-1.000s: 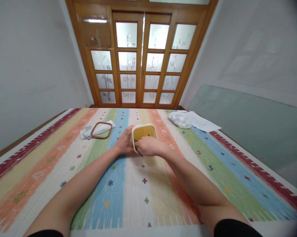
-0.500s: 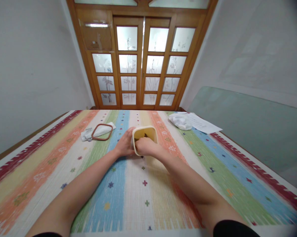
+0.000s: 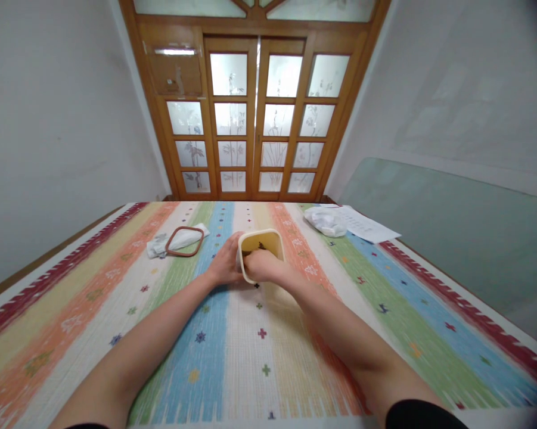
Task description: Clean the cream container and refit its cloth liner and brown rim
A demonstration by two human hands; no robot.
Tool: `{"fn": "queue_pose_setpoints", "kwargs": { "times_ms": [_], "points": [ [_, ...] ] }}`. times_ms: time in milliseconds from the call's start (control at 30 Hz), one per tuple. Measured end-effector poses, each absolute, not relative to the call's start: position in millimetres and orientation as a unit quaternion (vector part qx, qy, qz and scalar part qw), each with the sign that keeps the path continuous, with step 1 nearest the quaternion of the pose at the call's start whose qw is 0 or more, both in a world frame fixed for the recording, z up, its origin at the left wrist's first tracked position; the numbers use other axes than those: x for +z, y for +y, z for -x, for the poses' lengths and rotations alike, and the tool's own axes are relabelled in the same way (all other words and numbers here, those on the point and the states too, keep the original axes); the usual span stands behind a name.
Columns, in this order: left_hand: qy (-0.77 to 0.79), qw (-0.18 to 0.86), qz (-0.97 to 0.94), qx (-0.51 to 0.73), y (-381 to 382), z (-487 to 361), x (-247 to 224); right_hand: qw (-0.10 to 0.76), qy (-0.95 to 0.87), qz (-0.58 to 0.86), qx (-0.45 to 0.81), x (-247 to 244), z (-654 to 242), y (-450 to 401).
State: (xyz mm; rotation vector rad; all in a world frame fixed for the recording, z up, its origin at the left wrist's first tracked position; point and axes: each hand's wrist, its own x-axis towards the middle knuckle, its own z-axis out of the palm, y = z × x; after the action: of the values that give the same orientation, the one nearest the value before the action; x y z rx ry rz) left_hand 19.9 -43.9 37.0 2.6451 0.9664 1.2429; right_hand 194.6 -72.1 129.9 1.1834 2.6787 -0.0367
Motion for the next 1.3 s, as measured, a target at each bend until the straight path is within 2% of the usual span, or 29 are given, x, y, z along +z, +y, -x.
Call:
{"fn": "queue_pose_setpoints", "kwargs": {
  "times_ms": [267,500,833,1133,1300],
  "points": [
    [0.303,0.034,-0.862,0.404,-42.3,-19.2,35.7,0.073,0.913,-0.401,-0.010,146.0,-203.9,-93.7],
    [0.309,0.033,-0.860,0.404,-42.9,-19.8,35.7,0.103,0.912,-0.397,-0.018,128.0,-191.8,-66.8],
    [0.312,0.032,-0.862,0.399,-41.6,-18.8,34.5,0.076,0.914,-0.398,-0.007,148.0,-203.7,-97.7],
    [0.311,0.031,-0.857,0.410,-43.1,-21.2,37.8,0.096,0.910,-0.402,-0.042,125.5,-197.0,-59.3],
    [0.315,0.035,-0.856,0.409,-40.4,-20.2,35.9,0.101,0.912,-0.397,-0.041,139.9,-202.5,-76.1]
  ]
}}
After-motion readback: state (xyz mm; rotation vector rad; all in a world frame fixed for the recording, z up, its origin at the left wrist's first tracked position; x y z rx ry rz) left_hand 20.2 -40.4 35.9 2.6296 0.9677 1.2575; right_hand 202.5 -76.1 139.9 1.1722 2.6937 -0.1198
